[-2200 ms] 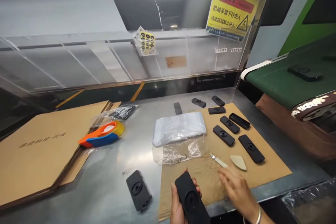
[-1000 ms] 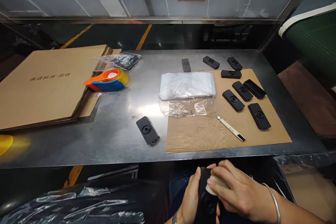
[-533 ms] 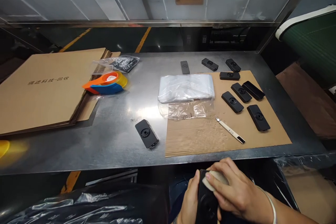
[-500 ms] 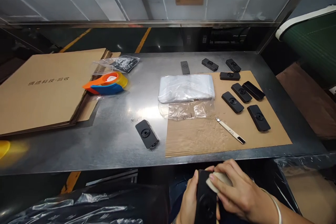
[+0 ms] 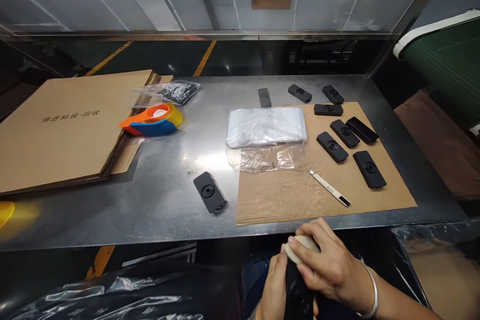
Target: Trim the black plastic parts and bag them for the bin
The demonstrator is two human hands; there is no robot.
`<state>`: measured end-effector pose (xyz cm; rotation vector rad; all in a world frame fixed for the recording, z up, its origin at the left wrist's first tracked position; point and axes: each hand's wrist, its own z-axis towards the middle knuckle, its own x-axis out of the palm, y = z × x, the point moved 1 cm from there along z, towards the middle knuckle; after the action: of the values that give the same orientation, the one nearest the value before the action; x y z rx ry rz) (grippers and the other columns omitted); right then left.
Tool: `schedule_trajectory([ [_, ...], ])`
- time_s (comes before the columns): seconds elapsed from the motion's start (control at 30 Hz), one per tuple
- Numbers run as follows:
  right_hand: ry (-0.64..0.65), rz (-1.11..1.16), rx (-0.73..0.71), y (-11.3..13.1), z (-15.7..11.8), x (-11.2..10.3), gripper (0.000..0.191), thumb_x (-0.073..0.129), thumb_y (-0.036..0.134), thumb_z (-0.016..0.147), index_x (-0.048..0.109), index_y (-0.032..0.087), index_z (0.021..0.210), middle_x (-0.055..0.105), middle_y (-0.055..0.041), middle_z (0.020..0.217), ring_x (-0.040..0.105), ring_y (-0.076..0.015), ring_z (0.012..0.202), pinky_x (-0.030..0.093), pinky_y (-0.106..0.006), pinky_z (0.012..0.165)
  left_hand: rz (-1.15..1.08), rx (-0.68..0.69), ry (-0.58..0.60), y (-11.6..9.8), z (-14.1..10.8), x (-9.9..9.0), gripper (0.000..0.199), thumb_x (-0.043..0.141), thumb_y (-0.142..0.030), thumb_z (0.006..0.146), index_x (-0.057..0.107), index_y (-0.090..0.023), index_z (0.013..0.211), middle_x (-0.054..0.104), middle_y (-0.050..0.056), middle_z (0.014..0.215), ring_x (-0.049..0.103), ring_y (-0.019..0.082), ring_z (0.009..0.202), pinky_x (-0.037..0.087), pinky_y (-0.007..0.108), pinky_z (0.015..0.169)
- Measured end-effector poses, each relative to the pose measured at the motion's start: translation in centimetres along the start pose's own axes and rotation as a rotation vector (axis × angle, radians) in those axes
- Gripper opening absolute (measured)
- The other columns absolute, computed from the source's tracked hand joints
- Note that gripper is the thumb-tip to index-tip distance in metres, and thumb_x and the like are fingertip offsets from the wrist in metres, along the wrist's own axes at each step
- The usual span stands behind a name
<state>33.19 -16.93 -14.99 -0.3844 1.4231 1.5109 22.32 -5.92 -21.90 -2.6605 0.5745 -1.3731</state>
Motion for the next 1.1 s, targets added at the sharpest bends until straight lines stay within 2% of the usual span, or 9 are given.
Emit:
schedule_trajectory([
  [0.17, 0.041, 0.062, 0.056, -0.2, 0.0, 0.3, 0.042, 0.046, 0.008, 0.081, 0.047, 0.011, 0.123, 0.046, -0.0126, 0.099, 0.043, -0.0188, 0.086, 0.046, -0.034, 0.072, 0.054, 0.008, -0.024, -0.4, 0.1, -0.1, 0.044, 0.054, -0.046, 0.077, 0.058, -0.015, 0.107, 0.064, 0.007, 0.063, 0.06, 0.022, 0.052, 0.046, 0.029, 0.041],
  [0.23, 0.016, 0.12, 0.055, -0.7, 0.6, 0.6, 0.04, 0.047, 0.012, 0.081, 0.05, 0.013, 0.122, 0.047, -0.0119, 0.097, 0.044, -0.019, 0.086, 0.046, -0.035, 0.072, 0.1, 0.0, 0.009, -0.5, 0.3, 0.0, 0.037, 0.051, -0.046, 0.078, 0.064, -0.014, 0.094, 0.063, 0.007, 0.06, 0.06, 0.02, 0.051, 0.046, 0.027, 0.042],
  [0.33, -0.007, 0.29, 0.163, -2.4, 1.5, 0.9, 0.033, 0.048, 0.019, 0.083, 0.057, 0.018, 0.115, 0.05, -0.0086, 0.093, 0.049, -0.0177, 0.084, 0.047, -0.034, 0.073, 0.123, -0.051, 0.103, -0.4, 0.8, 0.4, 0.054, 0.039, -0.056, 0.08, 0.066, -0.01, 0.071, 0.059, 0.008, 0.052, 0.057, 0.018, 0.041, 0.043, 0.024, 0.037],
  [0.43, -0.052, 0.466, 0.356, -4.3, 1.6, 0.8, 0.03, 0.049, 0.023, 0.085, 0.058, 0.021, 0.114, 0.053, -0.0077, 0.096, 0.053, -0.0165, 0.088, 0.048, -0.031, 0.076, 0.009, -0.066, 0.118, -0.4, 1.4, 0.7, 0.058, 0.03, -0.062, 0.08, 0.062, -0.016, 0.097, 0.061, 0.005, 0.06, 0.056, 0.016, 0.037, 0.043, 0.024, 0.032],
  [0.5, -0.07, 0.535, 0.39, -4.7, 1.1, 0.6, 0.032, 0.049, 0.025, 0.086, 0.056, 0.022, 0.117, 0.054, -0.0081, 0.101, 0.053, -0.0173, 0.094, 0.047, -0.031, 0.08, -0.041, -0.051, 0.104, -0.6, 1.7, 0.8, 0.054, 0.027, -0.059, 0.083, 0.05, -0.024, 0.115, 0.061, 0.002, 0.063, 0.056, 0.015, 0.039, 0.047, 0.026, 0.034],
  [0.7, -0.142, 0.484, 0.236, -2.7, -0.2, 0.2, 0.037, 0.049, 0.018, 0.085, 0.051, 0.022, 0.121, 0.052, -0.0085, 0.103, 0.052, -0.0182, 0.093, 0.047, -0.032, 0.078, -0.009, 0.047, -0.058, -2.5, 2.0, 1.5, 0.051, 0.03, -0.052, 0.085, 0.045, -0.018, 0.12, 0.057, 0.003, 0.06, 0.054, 0.013, 0.044, 0.045, 0.021, 0.039],
  [0.9, -0.017, 0.199, -0.054, 0.2, 0.1, 1.5, 0.041, 0.05, 0.013, 0.079, 0.049, 0.011, 0.12, 0.048, -0.0142, 0.098, 0.046, -0.0202, 0.083, 0.047, -0.035, 0.067, -0.202, 0.112, -0.141, -3.9, 2.6, 2.8, 0.052, 0.037, -0.053, 0.083, 0.042, -0.021, 0.124, 0.055, 0.001, 0.06, 0.049, 0.011, 0.05, 0.042, 0.022, 0.051],
  [1.03, -0.009, 0.053, -0.144, 1.5, 1.1, 2.4, 0.032, 0.05, 0.012, 0.077, 0.055, 0.006, 0.109, 0.05, -0.0158, 0.092, 0.045, -0.0201, 0.079, 0.048, -0.035, 0.066, -0.193, 0.16, -0.269, -3.9, 3.0, 3.1, 0.056, 0.039, -0.053, 0.083, 0.037, -0.02, 0.128, 0.055, 0.002, 0.061, 0.049, 0.012, 0.049, 0.04, 0.021, 0.049],
  [1.1, 0.019, 0.045, -0.164, 1.5, 1.1, 2.4, 0.03, 0.05, 0.014, 0.078, 0.056, 0.007, 0.107, 0.05, -0.0154, 0.091, 0.045, -0.0203, 0.079, 0.048, -0.035, 0.066, -0.186, 0.181, -0.274, -3.9, 3.0, 3.1, 0.056, 0.038, -0.053, 0.083, 0.037, -0.02, 0.129, 0.055, 0.002, 0.061, 0.05, 0.012, 0.049, 0.041, 0.022, 0.05],
])
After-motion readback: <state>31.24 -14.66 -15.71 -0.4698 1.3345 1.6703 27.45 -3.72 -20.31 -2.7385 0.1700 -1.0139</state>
